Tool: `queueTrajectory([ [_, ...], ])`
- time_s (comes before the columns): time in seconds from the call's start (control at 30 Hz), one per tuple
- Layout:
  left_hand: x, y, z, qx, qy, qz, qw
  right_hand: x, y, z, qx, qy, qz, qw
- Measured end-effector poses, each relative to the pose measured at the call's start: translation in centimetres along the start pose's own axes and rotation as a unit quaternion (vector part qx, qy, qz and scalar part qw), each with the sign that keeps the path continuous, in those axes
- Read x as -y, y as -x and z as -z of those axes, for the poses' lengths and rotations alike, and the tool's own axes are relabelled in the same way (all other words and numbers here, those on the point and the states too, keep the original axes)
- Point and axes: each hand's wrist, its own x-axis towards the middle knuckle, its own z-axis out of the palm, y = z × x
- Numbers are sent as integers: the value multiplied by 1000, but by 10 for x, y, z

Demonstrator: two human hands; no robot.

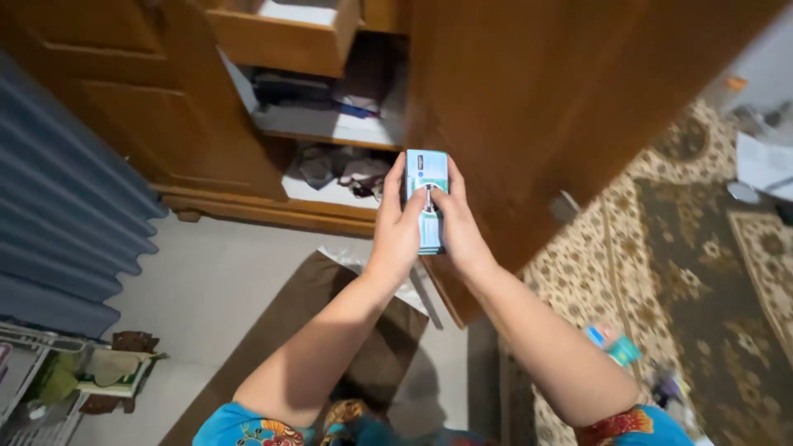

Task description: The person opens a wooden wardrobe and removes various items from a drawer, including boxes, tubes, and a small pouch, placing them on the bed. They then return to the drawer to retrieve additional items like a compact and a small bottle, placing them on the bed as well. Finally, they begin placing some of the items back into the drawer.

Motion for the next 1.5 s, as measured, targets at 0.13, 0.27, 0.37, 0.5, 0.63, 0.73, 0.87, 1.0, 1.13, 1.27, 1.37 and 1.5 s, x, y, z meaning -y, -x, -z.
queueTrajectory([
  [0.13, -9, -75, 68, -19, 47, 33, 998, 5, -70, -60, 62, 43, -43, 996],
  [0.27, -24, -157, 133, 4, 29, -8, 1000, 7, -149, -128, 58, 55, 0, 997],
  [0.37, -40, -228, 173, 31, 22, -4, 999, 11, -212, -169, 47, 54, 23, 997],
  [0.5, -59, -327, 221, 98, 104, 84, 986, 24, -295, -209, 16, -44, -44, 998],
  [0.63, -75, -417, 284, 47, -48, 91, 994, 29, -381, -219, -6, -76, -112, 991],
  [0.73, -77, -480, 328, 28, -47, 76, 996, 18, -455, -209, 16, -91, -141, 986],
  [0.87, -36, -518, 364, 36, -50, 89, 994, -23, -537, -195, 22, 102, -298, 949],
  [1.0, -24, -562, 379, 86, -129, 106, 982, -68, -597, -199, 50, 177, -306, 934],
  [1.13, -15, -590, 377, 109, -187, 100, 971, -86, -629, -215, 56, 299, -297, 905],
  [1.27, -10, -600, 380, 118, -201, 111, 966, -96, -636, -228, 37, 220, -285, 932],
  [1.37, -10, -608, 386, 138, -180, 135, 965, -108, -648, -236, 14, 130, -285, 949],
  [1.5, -11, -620, 391, 153, -183, 135, 962, -138, -670, -239, -28, 77, -236, 968],
])
